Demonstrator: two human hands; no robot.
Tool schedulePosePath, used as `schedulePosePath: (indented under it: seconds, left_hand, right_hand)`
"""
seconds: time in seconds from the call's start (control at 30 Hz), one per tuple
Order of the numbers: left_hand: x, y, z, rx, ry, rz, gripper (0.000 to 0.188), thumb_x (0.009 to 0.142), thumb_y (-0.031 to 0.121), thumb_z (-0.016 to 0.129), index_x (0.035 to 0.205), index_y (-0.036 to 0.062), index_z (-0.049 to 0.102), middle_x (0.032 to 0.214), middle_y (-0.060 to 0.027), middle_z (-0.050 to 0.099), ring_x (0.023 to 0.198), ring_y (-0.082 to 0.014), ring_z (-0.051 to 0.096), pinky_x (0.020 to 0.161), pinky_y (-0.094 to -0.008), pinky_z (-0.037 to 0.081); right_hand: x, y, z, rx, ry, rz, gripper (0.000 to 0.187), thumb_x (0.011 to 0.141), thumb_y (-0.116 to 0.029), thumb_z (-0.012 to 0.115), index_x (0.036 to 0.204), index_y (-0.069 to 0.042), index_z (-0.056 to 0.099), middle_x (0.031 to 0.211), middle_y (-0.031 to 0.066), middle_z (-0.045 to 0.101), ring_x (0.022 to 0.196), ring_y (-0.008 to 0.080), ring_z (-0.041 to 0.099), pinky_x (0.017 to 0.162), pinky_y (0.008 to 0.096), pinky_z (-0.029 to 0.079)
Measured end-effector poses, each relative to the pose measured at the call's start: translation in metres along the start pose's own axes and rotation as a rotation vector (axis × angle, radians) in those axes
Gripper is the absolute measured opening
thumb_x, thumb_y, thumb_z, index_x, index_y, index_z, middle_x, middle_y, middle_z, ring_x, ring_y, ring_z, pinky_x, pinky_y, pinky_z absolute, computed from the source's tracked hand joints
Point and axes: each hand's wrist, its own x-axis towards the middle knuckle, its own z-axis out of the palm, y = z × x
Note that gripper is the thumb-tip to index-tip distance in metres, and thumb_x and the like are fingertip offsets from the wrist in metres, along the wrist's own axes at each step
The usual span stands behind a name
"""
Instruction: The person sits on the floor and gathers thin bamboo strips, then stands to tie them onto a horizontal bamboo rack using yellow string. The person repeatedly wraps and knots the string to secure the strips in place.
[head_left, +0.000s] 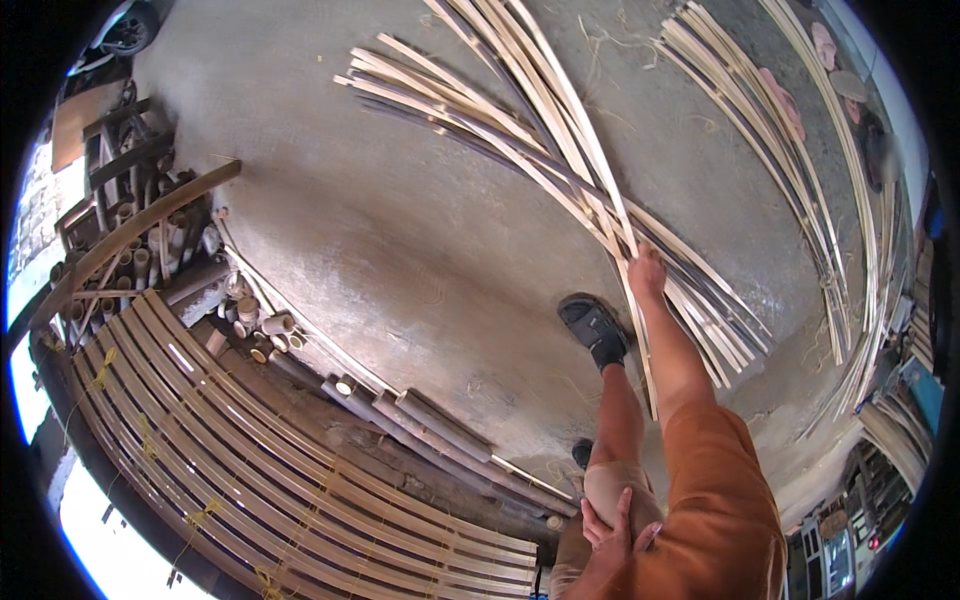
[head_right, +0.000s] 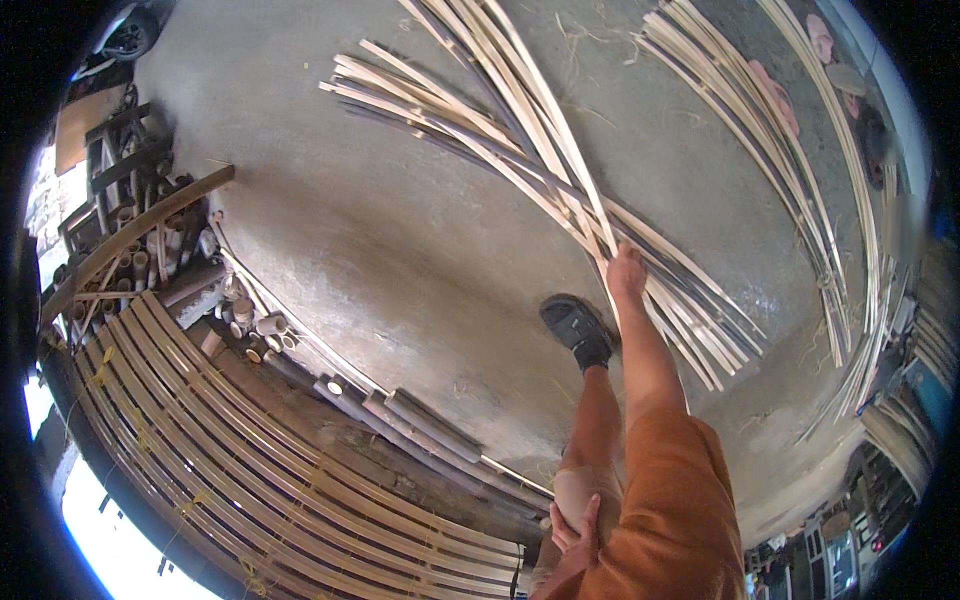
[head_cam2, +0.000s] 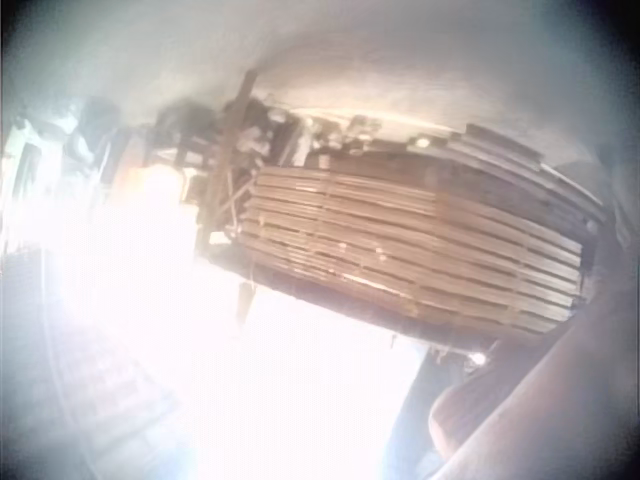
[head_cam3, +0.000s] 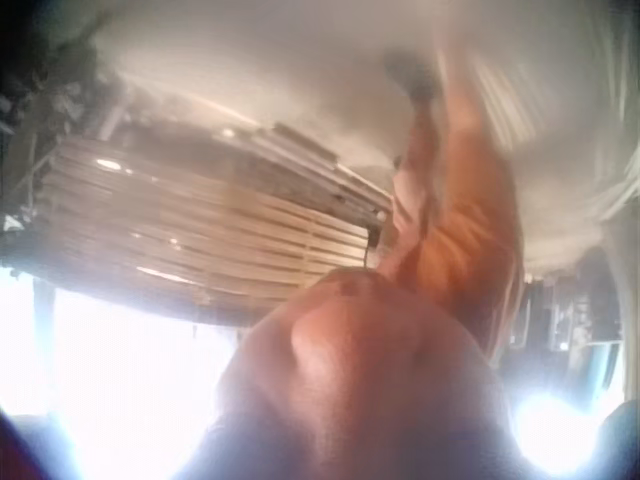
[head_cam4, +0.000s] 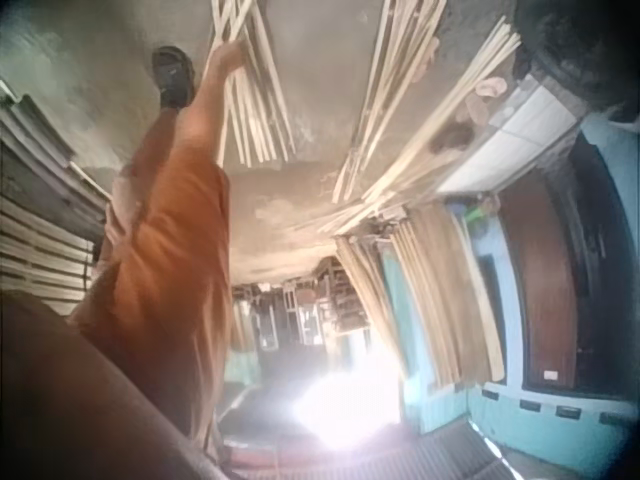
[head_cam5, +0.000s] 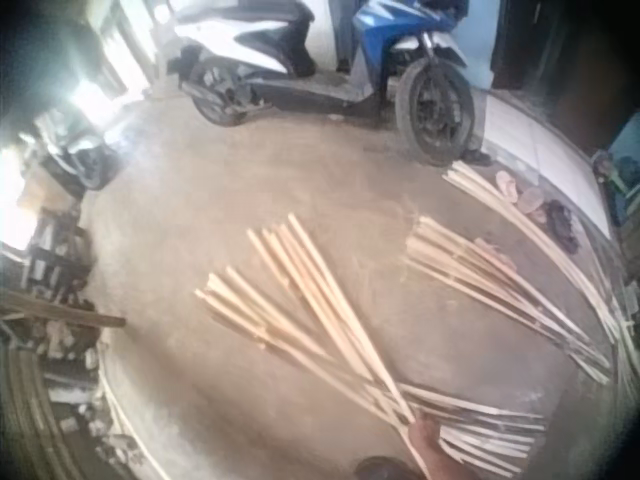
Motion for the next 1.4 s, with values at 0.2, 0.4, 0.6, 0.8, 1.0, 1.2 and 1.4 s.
schedulePosePath:
  seconds: [0.2,0.4,0.6,0.8,1.0,1.2,1.4]
  left_hand:
    - [-0.023,-0.001,-0.008,0.003,-0.125,0.052,0.073,0.091,0.064,0.051,0.153,0.0381,0.021,0.148,-0.0450,-0.004,0.139,-0.0597,0.001,0.112,-0.0614,0.018]
    - [-0.049,-0.067,0.001,-0.060,-0.194,0.229,0.074,0.091,0.063,0.051,0.149,0.0213,0.033,0.142,-0.0427,0.028,0.135,-0.0554,0.026,0.112,-0.0544,0.026]
    - [-0.109,-0.067,-0.155,-0.393,0.646,0.436,0.066,0.095,0.049,0.055,0.145,0.0084,0.038,0.139,-0.0386,0.036,0.130,-0.0526,0.037,0.109,-0.0518,0.033]
    - [-0.287,-0.077,-0.364,-0.723,1.148,0.488,0.041,0.102,0.023,0.047,0.134,-0.0015,0.043,0.110,-0.0214,0.062,0.102,-0.0300,0.063,0.088,-0.0398,0.049]
    - [-0.440,-0.184,-0.342,-1.037,1.385,-0.123,0.028,0.100,0.026,0.053,0.097,0.0019,0.067,0.064,-0.0106,0.062,0.064,-0.0191,0.065,0.061,-0.0351,0.050]
    - [-0.536,-0.287,-0.305,-0.824,1.242,-0.738,0.032,0.093,0.034,0.062,0.091,0.0034,0.071,0.072,-0.0182,0.065,0.067,-0.0301,0.064,0.064,-0.0396,0.047]
    - [-0.506,-0.369,-0.271,-0.626,1.142,-0.884,0.036,0.093,0.036,0.061,0.089,0.0014,0.070,0.083,-0.0229,0.066,0.081,-0.0414,0.063,0.072,-0.0471,0.047]
  right_hand:
    - [-0.070,-0.083,-0.145,0.500,0.058,-0.187,0.025,0.090,-0.018,0.059,0.107,-0.001,0.054,0.097,0.0259,0.060,0.094,0.0436,0.060,0.078,0.0531,0.046]
    - [-0.170,-0.188,-0.401,0.748,0.141,-0.522,0.027,0.096,-0.024,0.058,0.107,0.000,0.059,0.090,0.0209,0.065,0.084,0.0367,0.064,0.073,0.0431,0.050]
    - [-0.309,-0.394,-0.550,1.129,-0.388,-1.095,0.031,0.106,-0.028,0.042,0.109,-0.006,0.064,0.068,-0.0021,0.047,0.055,0.0054,0.043,0.049,0.0236,0.037]
    - [-0.566,-0.524,-0.630,1.443,-1.399,-0.921,0.022,0.106,-0.031,0.040,0.118,-0.013,0.047,0.068,0.0011,0.048,0.051,0.0074,0.044,0.045,0.0219,0.039]
    - [-0.747,-0.525,-0.579,1.126,-1.755,-0.963,0.017,0.105,-0.020,0.043,0.117,-0.009,0.040,0.084,0.0092,0.060,0.076,0.0163,0.063,0.072,0.0323,0.054]
    - [-0.797,-0.492,-0.519,-0.023,-1.965,-1.100,0.024,0.102,-0.026,0.051,0.113,-0.004,0.053,0.094,0.0061,0.064,0.082,0.0139,0.063,0.075,0.0304,0.054]
    - [-0.704,-0.535,-0.499,-0.309,-1.921,-1.369,0.028,0.101,-0.027,0.053,0.114,-0.004,0.059,0.096,0.0043,0.065,0.086,0.0125,0.063,0.077,0.0287,0.053]
